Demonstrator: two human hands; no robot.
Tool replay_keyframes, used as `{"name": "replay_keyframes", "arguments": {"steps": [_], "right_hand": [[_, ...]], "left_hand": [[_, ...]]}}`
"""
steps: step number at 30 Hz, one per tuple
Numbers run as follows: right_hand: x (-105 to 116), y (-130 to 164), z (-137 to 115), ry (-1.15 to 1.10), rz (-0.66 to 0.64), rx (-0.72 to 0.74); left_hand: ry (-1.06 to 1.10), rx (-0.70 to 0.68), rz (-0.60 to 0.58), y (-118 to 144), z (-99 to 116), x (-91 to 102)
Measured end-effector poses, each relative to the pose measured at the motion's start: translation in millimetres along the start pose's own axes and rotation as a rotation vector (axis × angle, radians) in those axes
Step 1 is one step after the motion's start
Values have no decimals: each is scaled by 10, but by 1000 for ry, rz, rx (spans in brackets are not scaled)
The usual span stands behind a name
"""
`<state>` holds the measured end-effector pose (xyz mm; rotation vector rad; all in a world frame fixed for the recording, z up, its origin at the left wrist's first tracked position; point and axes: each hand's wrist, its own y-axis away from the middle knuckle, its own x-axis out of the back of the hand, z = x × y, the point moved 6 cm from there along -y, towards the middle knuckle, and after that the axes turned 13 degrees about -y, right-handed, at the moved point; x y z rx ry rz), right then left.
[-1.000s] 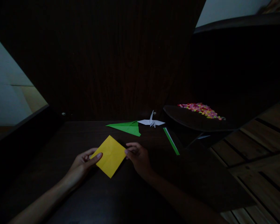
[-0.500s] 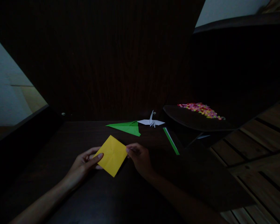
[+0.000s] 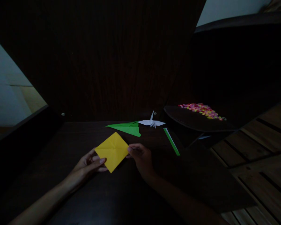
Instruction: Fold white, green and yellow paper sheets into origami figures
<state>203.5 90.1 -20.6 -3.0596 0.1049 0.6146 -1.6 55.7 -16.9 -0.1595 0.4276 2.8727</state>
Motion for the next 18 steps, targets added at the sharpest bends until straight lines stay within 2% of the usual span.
{"name": "replay_keyframes", "arguments": {"steps": [7, 14, 18], "right_hand": [[-53, 33, 52, -14, -45, -3], [-140, 63, 86, -66, -193, -43], [-137, 59, 91, -87, -215, -56]], "left_hand": [[-40, 33, -83, 4, -76, -78], [-148, -34, 14, -13, 29, -13], [-238, -90, 77, -13, 83, 47]]}}
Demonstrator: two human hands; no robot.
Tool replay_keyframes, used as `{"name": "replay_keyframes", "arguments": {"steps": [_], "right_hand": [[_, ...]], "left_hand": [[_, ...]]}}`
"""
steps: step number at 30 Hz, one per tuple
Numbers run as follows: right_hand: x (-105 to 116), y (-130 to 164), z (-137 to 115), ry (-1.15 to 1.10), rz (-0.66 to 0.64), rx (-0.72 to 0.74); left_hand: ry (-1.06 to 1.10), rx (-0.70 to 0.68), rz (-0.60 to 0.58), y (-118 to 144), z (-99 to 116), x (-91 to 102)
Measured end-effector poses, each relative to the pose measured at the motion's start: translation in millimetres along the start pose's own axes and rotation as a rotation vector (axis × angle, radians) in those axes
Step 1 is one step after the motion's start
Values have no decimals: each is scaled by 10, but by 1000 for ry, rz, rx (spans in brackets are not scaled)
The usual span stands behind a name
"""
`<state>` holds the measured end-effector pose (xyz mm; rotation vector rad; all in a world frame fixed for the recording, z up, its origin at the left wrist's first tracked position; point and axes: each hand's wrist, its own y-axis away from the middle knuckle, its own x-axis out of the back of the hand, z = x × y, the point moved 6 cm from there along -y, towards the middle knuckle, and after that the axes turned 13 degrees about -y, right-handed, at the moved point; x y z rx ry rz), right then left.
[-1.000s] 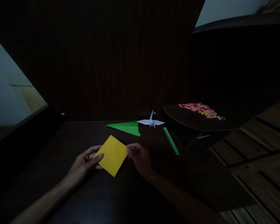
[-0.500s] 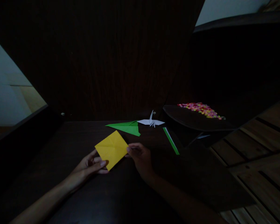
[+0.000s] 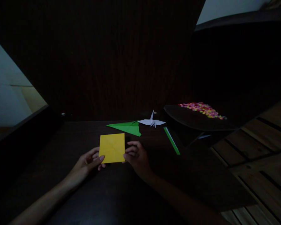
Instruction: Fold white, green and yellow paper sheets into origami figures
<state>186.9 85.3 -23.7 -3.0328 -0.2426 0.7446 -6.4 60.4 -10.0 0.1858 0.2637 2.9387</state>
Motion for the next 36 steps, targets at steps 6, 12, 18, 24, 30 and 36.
{"name": "replay_keyframes", "arguments": {"steps": [6, 12, 18, 24, 30, 36], "right_hand": [[27, -43, -33, -16, 18, 4], [-5, -45, -68, 49, -70, 14], [-40, -8, -65, 109, -162, -24], [-32, -20, -90, 90, -179, -30], [-14, -36, -102, 72, -163, -47], [20, -38, -60, 59, -175, -65]], "left_hand": [[-112, -10, 39, -6, -37, 94], [-114, -17, 45, 0, -19, 122], [-119, -2, 121, 10, 22, 163], [-175, -74, 242, 19, 93, 264], [-71, -80, 191, 32, 72, 255], [103, -101, 104, 53, 24, 222]]}}
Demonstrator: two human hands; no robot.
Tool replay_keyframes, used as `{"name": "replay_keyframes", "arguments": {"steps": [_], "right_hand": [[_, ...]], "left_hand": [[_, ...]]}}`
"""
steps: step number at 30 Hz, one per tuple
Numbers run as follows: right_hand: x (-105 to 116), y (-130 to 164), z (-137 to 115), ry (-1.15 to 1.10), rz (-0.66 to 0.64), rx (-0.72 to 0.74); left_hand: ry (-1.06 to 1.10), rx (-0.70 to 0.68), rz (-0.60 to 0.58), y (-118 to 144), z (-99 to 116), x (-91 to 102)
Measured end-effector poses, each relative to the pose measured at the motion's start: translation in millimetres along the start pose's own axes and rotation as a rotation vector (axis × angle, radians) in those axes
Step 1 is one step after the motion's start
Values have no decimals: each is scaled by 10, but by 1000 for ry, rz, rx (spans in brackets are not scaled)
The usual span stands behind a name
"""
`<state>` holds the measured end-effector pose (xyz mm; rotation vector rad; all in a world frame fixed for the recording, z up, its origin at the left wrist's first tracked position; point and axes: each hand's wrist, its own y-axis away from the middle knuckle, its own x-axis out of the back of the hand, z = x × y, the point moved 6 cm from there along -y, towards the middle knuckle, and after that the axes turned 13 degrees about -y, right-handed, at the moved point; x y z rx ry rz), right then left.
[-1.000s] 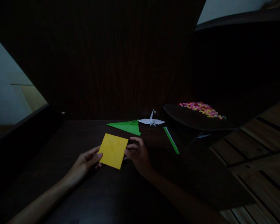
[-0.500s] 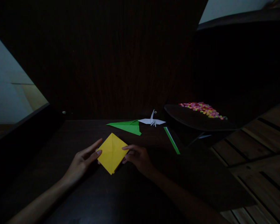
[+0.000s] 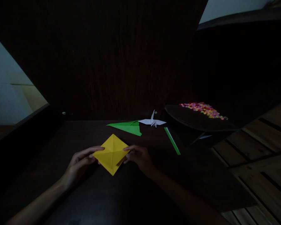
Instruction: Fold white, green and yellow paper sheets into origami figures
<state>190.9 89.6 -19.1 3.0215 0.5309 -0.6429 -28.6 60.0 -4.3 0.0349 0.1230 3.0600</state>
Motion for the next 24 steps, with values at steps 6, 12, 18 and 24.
{"name": "replay_keyframes", "arguments": {"steps": [6, 12, 18, 24], "right_hand": [[12, -6, 2, -31, -13, 49], [-1, -17, 12, -62, -23, 58], [-15, -9, -8, -35, 1, 44], [-1, -30, 11, 28, 18, 29]], "left_hand": [[-45, -17, -20, 21, 53, -23], [-88, -16, 23, 15, 59, -18], [-148, -12, 52, -19, -15, 29], [-142, 27, 68, -44, -87, 38]]}}
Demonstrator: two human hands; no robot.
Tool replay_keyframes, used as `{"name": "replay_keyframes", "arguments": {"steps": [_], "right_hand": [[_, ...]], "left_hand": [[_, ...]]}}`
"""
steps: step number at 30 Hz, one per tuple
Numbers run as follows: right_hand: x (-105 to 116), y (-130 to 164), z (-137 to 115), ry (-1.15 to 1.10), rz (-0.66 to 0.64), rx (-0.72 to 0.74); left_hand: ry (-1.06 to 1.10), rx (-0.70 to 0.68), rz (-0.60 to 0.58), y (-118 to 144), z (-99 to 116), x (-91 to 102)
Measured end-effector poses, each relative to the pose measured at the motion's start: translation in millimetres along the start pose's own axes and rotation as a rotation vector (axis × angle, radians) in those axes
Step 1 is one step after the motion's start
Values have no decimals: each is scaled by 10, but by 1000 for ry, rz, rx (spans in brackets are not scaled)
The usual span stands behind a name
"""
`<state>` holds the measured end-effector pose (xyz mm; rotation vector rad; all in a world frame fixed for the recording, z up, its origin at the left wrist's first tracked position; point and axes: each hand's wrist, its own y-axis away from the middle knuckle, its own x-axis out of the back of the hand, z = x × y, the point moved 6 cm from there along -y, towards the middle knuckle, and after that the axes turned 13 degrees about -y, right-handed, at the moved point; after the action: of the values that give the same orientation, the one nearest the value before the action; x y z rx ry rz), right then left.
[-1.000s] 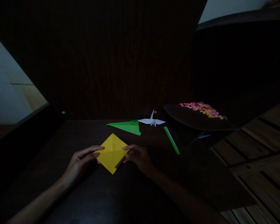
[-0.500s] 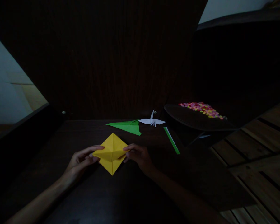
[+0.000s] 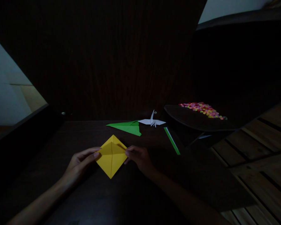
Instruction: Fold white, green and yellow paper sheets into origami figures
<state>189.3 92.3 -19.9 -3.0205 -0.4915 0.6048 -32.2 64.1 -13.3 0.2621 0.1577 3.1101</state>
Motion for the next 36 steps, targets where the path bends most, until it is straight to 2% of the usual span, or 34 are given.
{"name": "replay_keyframes", "arguments": {"steps": [6, 14, 21, 27, 36], "right_hand": [[-11, 11, -17, 39, 26, -16], [-10, 18, -18, 31, 41, 13], [-5, 33, -18, 95, 43, 32], [-25, 54, -12, 156, 13, 75], [-31, 67, -17, 163, 29, 39]], "left_hand": [[18, 18, -22, 8, 11, -24], [16, -2, 22, 14, 118, -29], [-157, -4, 25, 22, 112, -4], [-261, -90, 6, 34, 139, -14], [-140, -10, -74, 71, 142, -97]]}}
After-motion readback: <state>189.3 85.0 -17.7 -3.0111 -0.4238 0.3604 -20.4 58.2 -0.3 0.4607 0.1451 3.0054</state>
